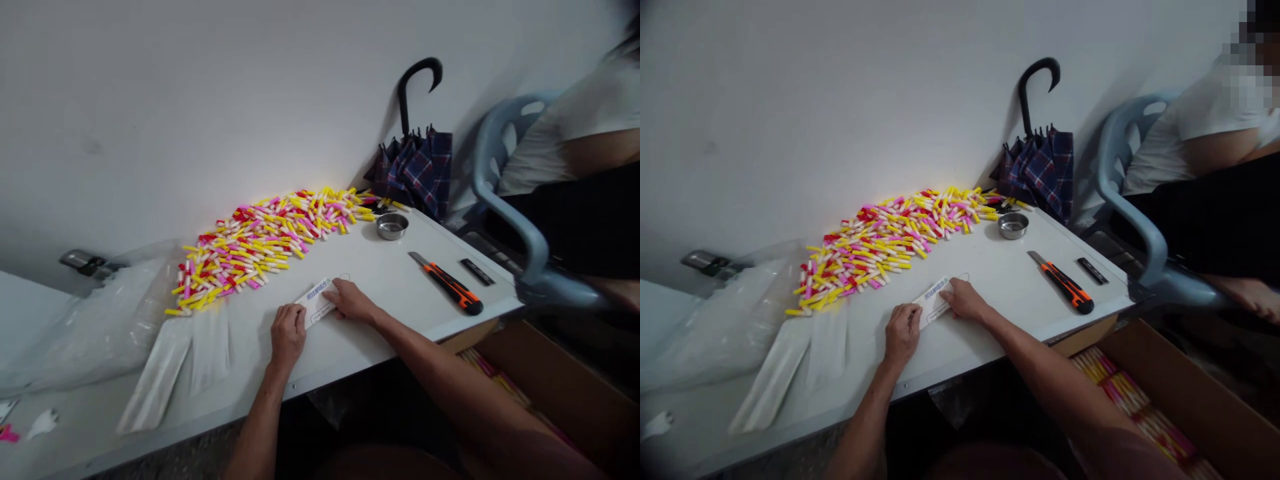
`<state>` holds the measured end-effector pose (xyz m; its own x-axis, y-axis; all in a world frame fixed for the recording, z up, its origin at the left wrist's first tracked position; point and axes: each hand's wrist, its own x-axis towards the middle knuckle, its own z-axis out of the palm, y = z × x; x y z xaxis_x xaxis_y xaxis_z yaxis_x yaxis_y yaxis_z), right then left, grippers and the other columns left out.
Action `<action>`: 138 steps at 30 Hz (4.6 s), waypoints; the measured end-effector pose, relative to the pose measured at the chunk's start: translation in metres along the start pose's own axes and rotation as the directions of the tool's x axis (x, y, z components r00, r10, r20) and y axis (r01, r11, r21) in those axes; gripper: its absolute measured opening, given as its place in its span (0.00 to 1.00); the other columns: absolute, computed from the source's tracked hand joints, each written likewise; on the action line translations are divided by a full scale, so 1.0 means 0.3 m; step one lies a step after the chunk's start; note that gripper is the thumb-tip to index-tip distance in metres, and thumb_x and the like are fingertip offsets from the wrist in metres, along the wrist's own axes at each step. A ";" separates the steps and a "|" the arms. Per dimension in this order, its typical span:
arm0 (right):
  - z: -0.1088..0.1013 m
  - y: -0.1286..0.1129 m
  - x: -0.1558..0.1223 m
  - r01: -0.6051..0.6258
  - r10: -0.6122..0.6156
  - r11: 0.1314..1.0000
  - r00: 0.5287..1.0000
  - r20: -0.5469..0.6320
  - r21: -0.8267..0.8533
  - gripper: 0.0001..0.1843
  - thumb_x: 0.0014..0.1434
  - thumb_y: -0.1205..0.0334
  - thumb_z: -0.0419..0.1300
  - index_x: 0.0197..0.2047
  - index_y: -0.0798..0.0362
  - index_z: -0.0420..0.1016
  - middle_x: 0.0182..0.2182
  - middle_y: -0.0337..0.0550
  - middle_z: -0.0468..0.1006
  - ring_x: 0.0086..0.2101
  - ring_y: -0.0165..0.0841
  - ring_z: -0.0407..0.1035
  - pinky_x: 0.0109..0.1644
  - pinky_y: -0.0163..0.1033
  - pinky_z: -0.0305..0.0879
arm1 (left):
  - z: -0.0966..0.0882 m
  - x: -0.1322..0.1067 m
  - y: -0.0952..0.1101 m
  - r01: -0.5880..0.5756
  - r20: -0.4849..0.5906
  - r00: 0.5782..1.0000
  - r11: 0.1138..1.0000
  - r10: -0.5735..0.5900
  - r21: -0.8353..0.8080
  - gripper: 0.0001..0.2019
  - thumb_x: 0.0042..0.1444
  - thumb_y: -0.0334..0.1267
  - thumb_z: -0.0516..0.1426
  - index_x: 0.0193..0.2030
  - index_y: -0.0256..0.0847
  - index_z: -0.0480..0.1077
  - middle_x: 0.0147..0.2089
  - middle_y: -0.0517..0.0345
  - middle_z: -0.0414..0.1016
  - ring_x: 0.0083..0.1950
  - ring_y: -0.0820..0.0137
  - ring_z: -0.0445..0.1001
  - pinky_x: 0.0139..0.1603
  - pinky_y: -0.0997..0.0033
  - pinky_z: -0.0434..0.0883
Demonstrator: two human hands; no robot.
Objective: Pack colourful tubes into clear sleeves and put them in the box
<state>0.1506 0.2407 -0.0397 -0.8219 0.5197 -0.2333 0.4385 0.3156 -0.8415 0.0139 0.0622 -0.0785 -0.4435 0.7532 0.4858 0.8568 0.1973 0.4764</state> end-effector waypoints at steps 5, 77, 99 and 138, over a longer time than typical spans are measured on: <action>-0.018 -0.087 0.154 -0.023 -0.016 0.852 0.997 -0.070 -0.524 0.24 0.66 0.40 0.56 0.45 0.54 0.74 0.47 0.61 0.81 0.46 0.49 0.76 0.45 0.45 0.69 | -0.007 -0.015 -0.051 0.103 -0.029 0.994 0.994 -0.104 -0.023 0.07 0.68 0.38 0.53 0.40 0.44 0.72 0.38 0.55 0.76 0.44 0.64 0.73 0.45 0.65 0.71; -0.006 0.021 0.136 0.158 -0.257 0.937 0.916 0.308 0.313 0.12 0.48 0.66 0.63 0.39 0.55 0.76 0.29 0.36 0.78 0.27 0.28 0.69 0.32 0.33 0.65 | -0.001 -0.008 -0.045 0.052 -0.048 0.997 0.997 -0.055 -0.055 0.09 0.69 0.37 0.54 0.42 0.45 0.76 0.41 0.55 0.79 0.45 0.62 0.72 0.51 0.60 0.70; 0.033 -0.032 0.038 -0.237 -0.138 0.803 0.819 0.556 0.547 0.54 0.53 0.63 0.69 0.75 0.47 0.45 0.60 0.58 0.75 0.30 0.33 0.81 0.22 0.28 0.68 | -0.011 -0.002 -0.045 0.065 -0.070 0.995 0.995 -0.070 -0.077 0.09 0.68 0.39 0.55 0.39 0.45 0.77 0.39 0.56 0.79 0.43 0.63 0.73 0.51 0.60 0.69; -0.210 -0.075 0.382 0.256 -0.282 0.730 0.957 0.061 -0.634 0.20 0.64 0.67 0.57 0.58 0.50 0.76 0.53 0.54 0.79 0.52 0.45 0.71 0.52 0.40 0.62 | 0.001 -0.011 -0.053 0.018 -0.107 0.994 0.998 -0.011 0.061 0.11 0.69 0.39 0.53 0.39 0.44 0.76 0.39 0.54 0.79 0.43 0.62 0.74 0.50 0.59 0.67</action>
<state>0.0695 0.3430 -0.0168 -0.9328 0.3600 -0.0158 0.3406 0.8666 -0.3646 0.0020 0.0568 -0.0879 -0.4785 0.6798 0.5559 0.8634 0.2487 0.4390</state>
